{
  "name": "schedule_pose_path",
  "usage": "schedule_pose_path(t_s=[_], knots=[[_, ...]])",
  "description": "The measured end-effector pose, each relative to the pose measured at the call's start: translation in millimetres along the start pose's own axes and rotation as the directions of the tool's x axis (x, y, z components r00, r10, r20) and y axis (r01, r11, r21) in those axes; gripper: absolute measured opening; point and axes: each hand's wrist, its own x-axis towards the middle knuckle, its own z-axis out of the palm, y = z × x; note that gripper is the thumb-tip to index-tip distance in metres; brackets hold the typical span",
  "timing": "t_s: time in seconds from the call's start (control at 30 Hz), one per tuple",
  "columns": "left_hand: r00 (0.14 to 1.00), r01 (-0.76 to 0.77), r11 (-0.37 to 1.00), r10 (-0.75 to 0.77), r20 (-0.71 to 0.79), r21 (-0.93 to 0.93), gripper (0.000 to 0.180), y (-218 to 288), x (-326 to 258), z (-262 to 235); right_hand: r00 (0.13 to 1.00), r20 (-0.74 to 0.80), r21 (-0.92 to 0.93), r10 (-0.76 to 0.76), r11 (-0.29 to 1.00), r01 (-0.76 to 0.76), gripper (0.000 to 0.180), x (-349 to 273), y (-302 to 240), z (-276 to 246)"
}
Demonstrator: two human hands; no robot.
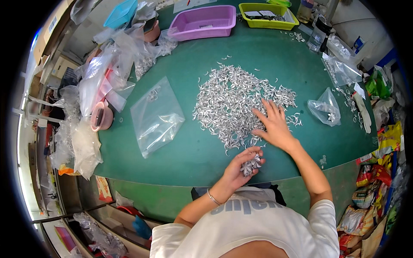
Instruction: The person sorts small metal components from a large pile on a green workbench, places them into plastic bags, and moves the bags and loose parts around the workspace.
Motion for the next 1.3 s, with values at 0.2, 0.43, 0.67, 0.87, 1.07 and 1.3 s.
schedule_pose_path(t_s=[0.2, 0.43, 0.67, 0.87, 1.07, 1.3], knots=[[0.996, -0.083, 0.995, 0.084, 0.008, -0.056, 0.026, 3, -5, -2, 0.964, 0.201, 0.077, -0.175, 0.984, 0.163, 0.051, -26, -21, -10], [0.963, -0.257, 0.962, 0.248, -0.104, -0.089, 0.031, 6, -1, -5, 0.996, 0.081, 0.281, -0.022, 0.960, -0.002, 0.038, -57, -22, -23], [0.789, -0.584, 0.715, 0.612, 0.060, 0.384, 0.041, -19, 23, 28, 0.777, 0.300, 0.937, 0.553, -0.324, -0.131, 0.040, -47, -69, 0], [0.462, -0.621, -0.197, 0.691, 0.556, 0.759, 0.044, -37, 32, 67, 0.692, 0.482, 0.659, 0.538, -0.743, 0.120, 0.037, -46, -58, -9], [0.333, -0.864, -0.140, 0.561, 0.758, 0.483, 0.029, -38, 50, 76, 0.618, 0.540, 0.457, 0.572, -0.815, 0.355, 0.031, -52, -27, -23], [0.519, -0.679, -0.385, 0.349, 0.780, 0.625, 0.033, -16, 163, 115, 0.685, 0.243, 0.215, 0.687, -0.727, 0.652, 0.029, -67, 60, -55]])
